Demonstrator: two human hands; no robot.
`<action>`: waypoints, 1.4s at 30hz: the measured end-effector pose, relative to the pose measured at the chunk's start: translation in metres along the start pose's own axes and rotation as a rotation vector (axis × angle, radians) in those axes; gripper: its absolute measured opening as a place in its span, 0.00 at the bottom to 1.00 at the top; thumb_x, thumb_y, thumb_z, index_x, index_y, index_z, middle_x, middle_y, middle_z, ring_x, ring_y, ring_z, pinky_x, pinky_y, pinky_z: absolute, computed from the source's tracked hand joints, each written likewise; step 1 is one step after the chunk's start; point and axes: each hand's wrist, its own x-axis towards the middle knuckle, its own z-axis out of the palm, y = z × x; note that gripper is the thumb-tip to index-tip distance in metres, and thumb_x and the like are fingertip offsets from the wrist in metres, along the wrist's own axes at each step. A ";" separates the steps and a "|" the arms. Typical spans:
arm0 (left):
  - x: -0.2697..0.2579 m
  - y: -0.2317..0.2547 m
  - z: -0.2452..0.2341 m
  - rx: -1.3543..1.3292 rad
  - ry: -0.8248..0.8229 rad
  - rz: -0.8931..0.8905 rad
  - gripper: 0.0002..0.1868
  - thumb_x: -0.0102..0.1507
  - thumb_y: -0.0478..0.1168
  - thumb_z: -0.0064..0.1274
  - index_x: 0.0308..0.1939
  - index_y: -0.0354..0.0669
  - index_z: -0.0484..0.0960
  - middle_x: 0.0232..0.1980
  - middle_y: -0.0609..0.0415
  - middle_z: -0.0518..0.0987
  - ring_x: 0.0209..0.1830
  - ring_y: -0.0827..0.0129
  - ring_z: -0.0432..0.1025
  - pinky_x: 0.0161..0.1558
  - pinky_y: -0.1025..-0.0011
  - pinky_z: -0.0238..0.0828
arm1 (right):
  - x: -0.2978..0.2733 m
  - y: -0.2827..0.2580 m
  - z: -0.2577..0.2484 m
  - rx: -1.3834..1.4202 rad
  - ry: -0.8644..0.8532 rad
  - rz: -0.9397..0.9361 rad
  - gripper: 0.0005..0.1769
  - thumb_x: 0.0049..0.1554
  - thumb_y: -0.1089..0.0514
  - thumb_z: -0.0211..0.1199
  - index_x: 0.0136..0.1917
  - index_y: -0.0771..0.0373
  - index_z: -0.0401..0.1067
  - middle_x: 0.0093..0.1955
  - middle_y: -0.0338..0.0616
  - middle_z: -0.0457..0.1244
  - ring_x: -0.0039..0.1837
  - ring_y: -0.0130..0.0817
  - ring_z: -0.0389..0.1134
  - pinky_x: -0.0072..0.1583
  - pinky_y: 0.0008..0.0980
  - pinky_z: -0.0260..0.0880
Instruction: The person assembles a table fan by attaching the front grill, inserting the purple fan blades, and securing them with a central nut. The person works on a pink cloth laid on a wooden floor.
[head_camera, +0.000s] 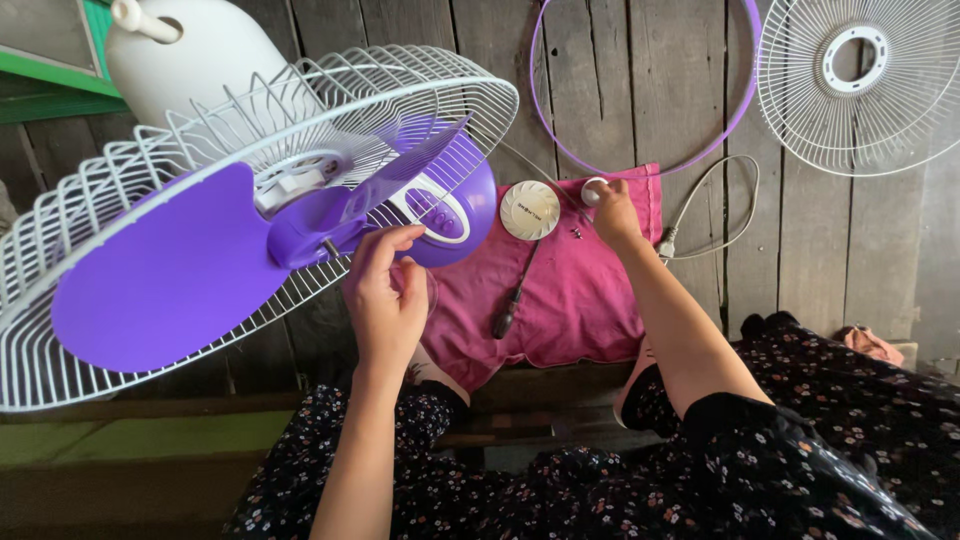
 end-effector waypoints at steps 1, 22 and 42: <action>0.000 0.002 0.000 -0.009 0.001 0.004 0.19 0.60 0.22 0.47 0.52 0.38 0.81 0.48 0.48 0.80 0.48 0.61 0.78 0.48 0.67 0.74 | -0.002 0.003 -0.001 0.025 0.012 0.082 0.27 0.55 0.68 0.60 0.66 0.50 0.70 0.64 0.63 0.59 0.59 0.62 0.66 0.58 0.51 0.70; -0.057 0.029 -0.111 0.008 0.241 0.009 0.12 0.63 0.27 0.51 0.50 0.39 0.81 0.47 0.49 0.80 0.44 0.62 0.78 0.45 0.67 0.76 | -0.127 -0.258 -0.104 1.061 0.068 -0.333 0.22 0.61 0.76 0.62 0.64 0.64 0.59 0.60 0.43 0.59 0.55 0.31 0.68 0.54 0.28 0.73; -0.039 -0.022 -0.181 0.026 0.788 0.293 0.31 0.68 0.37 0.57 0.71 0.33 0.61 0.67 0.37 0.67 0.69 0.49 0.64 0.72 0.54 0.58 | -0.144 -0.418 -0.106 1.180 0.101 -0.638 0.26 0.61 0.78 0.62 0.64 0.60 0.56 0.65 0.41 0.55 0.65 0.32 0.66 0.61 0.28 0.74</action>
